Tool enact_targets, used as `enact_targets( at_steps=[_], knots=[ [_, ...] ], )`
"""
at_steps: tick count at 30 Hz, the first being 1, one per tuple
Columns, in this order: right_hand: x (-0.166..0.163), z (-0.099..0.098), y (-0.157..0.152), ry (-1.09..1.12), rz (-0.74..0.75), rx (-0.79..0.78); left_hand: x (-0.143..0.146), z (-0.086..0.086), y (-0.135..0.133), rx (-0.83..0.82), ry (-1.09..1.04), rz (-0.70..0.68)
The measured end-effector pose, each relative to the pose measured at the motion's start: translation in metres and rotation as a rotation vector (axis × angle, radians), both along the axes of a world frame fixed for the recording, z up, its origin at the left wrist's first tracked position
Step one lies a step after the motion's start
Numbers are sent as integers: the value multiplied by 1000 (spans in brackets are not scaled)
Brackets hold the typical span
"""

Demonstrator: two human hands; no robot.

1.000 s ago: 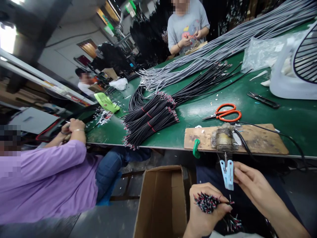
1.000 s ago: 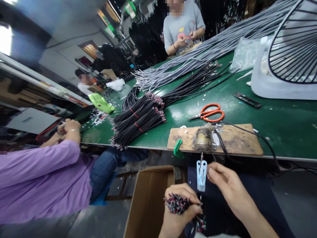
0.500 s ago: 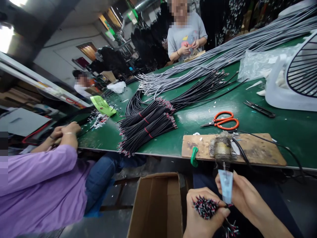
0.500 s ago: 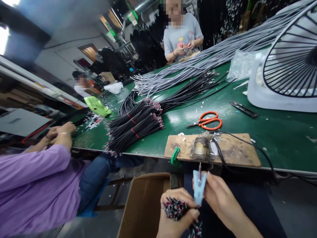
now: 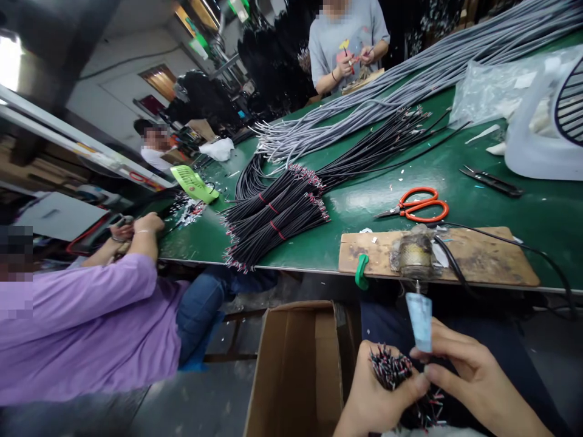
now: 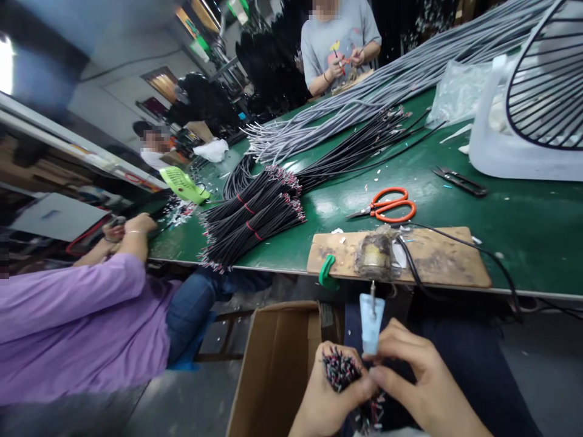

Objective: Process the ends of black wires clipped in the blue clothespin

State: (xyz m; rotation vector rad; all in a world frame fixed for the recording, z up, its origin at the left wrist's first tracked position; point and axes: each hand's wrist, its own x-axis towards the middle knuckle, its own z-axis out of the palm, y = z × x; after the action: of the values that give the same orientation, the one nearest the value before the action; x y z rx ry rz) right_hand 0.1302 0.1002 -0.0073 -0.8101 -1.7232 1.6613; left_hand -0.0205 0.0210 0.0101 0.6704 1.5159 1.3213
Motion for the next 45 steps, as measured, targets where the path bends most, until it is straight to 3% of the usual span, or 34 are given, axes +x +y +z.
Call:
enact_targets(
  at_steps=[3, 7, 13, 19, 23, 25, 28, 31, 33, 38, 45],
  knots=[
    [-4, 9, -4, -39, -5, 121, 3, -11, -5, -52, 8, 3],
    [-5, 7, -5, -82, -37, 121, 1, -20, -8, -86, -21, 60],
    [-1, 9, -10, -64, -171, 293, 4, -12, -8, -13, -18, 167],
    [-1, 18, -9, -32, -159, 368, 8, -9, -6, 16, -26, 105],
    [-7, 9, -14, 47, -232, 274, 6, -17, -7, -1, -66, 100],
    [-12, 0, -19, 121, -278, 138, 4, -21, -7, -1, -111, 62],
    [-21, -13, -28, 322, -259, -245, 2, -22, -2, 35, -193, -55],
    [-25, -14, -28, 488, -131, -660, -1, -13, 6, 157, -181, -130],
    [-25, -8, -21, 473, -99, -787, -3, -3, 11, 227, -92, -155],
    [-25, 13, 10, 372, -180, -665, -11, 20, 18, 293, 117, -173],
    [-33, 30, 23, 417, -165, -608, -15, 28, 30, 353, 192, -199]
  ],
)
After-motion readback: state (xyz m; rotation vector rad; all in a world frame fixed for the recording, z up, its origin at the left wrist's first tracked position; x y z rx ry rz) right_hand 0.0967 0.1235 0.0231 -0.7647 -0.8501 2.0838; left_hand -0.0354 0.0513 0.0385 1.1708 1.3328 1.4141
